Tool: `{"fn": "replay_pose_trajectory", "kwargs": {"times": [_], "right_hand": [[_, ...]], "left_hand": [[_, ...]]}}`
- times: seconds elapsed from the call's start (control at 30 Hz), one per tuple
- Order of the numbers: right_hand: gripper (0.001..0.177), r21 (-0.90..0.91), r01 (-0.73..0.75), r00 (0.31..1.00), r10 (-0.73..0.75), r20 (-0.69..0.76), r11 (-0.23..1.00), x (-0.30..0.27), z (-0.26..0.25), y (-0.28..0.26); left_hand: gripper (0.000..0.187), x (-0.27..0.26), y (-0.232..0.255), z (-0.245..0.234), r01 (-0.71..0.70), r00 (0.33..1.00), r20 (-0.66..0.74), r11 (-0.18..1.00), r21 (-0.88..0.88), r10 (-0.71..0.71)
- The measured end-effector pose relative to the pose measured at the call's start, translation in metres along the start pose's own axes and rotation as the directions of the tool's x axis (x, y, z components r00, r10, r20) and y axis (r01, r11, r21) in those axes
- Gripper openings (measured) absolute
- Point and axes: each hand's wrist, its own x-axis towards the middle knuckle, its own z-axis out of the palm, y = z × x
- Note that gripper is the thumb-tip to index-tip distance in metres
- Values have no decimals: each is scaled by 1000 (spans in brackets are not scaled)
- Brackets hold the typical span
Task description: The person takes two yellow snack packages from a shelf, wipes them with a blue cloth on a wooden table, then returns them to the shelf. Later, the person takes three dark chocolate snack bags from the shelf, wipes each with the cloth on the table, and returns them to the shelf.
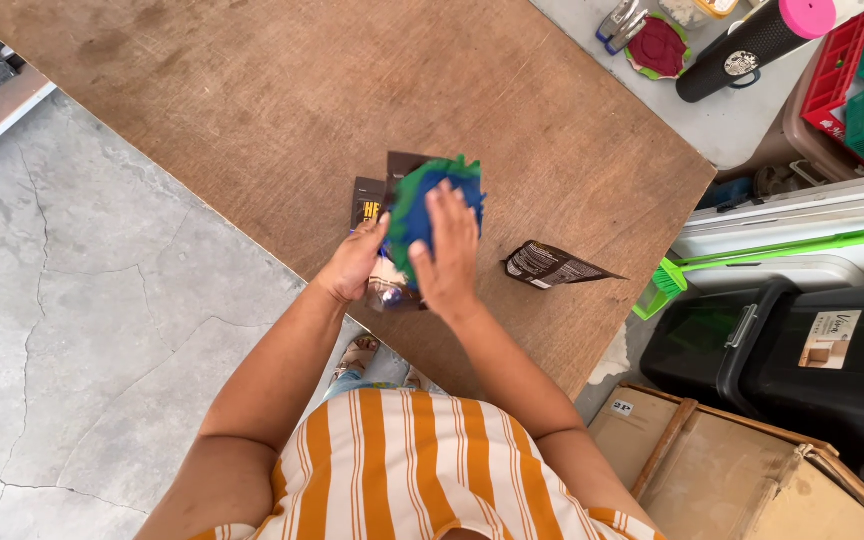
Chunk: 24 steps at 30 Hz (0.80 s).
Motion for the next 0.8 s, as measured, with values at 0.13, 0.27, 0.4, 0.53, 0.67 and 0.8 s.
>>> {"fn": "replay_pose_trajectory", "kwargs": {"times": [0.13,0.27,0.4,0.53,0.67,0.8], "right_hand": [[64,163,-119,987,134,-89,979,11,-7,2],[65,84,6,1000,-5,-10,996,-9,-5,-42],[64,-61,147,983,-139,118,987,-16,4,-32],[65,-19,33,999,-33,1,999,17,-6,-1],[65,186,-97,991,112,-75,978,18,-5,-4],[72,23,93,993,-95,67,995,-20,12,-34]], "left_hand": [[50,-2,1,13,61,998,-5,996,-61,-61],[52,6,14,18,-37,995,91,994,-106,47],[52,-1,23,28,-108,967,204,968,-225,155],[51,0,0,13,-43,996,71,998,-49,47],[51,1,-3,11,29,1000,-8,997,-67,-29],[54,19,11,-8,7,1000,16,954,-301,-2]]}}
